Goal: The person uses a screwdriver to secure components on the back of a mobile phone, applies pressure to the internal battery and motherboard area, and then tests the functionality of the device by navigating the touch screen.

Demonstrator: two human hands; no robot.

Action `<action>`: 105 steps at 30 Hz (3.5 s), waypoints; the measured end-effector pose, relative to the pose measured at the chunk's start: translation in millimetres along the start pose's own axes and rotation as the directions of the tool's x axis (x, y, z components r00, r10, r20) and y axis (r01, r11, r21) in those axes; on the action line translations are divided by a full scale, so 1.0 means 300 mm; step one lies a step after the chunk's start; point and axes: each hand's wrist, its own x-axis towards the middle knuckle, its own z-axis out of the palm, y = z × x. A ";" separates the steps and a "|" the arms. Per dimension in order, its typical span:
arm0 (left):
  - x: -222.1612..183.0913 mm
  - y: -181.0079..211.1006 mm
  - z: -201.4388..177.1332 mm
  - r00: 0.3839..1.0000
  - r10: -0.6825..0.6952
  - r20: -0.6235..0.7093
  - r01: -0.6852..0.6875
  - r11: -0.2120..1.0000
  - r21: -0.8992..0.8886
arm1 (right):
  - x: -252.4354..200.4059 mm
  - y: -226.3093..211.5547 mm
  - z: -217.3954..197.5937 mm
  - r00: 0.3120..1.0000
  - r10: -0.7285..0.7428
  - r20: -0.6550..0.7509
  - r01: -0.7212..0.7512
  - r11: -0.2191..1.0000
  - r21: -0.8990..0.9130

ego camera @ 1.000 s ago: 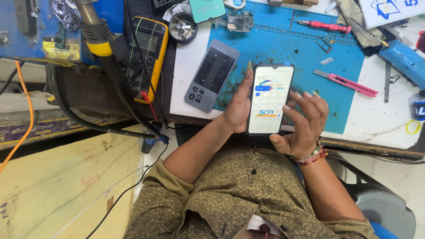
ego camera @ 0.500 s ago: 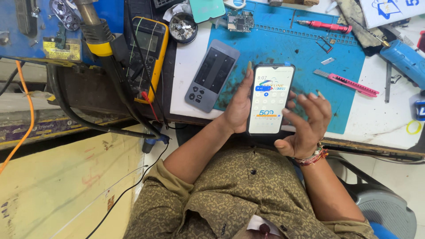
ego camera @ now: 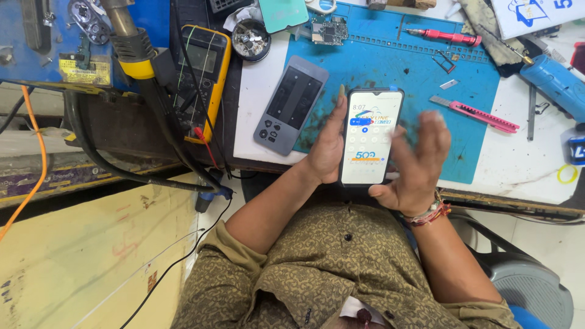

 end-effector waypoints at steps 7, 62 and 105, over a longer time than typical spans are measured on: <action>0.000 0.000 -0.031 0.999 0.033 0.043 -0.035 0.998 0.052 | -0.058 0.015 -0.008 0.973 -0.223 0.058 0.225 0.974 -0.033; 0.008 0.002 -0.025 0.998 0.058 -0.023 -0.055 0.990 0.129 | -0.063 0.018 0.007 0.976 -0.208 0.066 0.213 0.974 -0.082; 0.028 0.014 0.169 0.987 0.090 -0.131 -0.084 0.995 0.044 | 0.050 -0.067 -0.116 0.480 0.663 0.575 -0.676 -0.138 0.724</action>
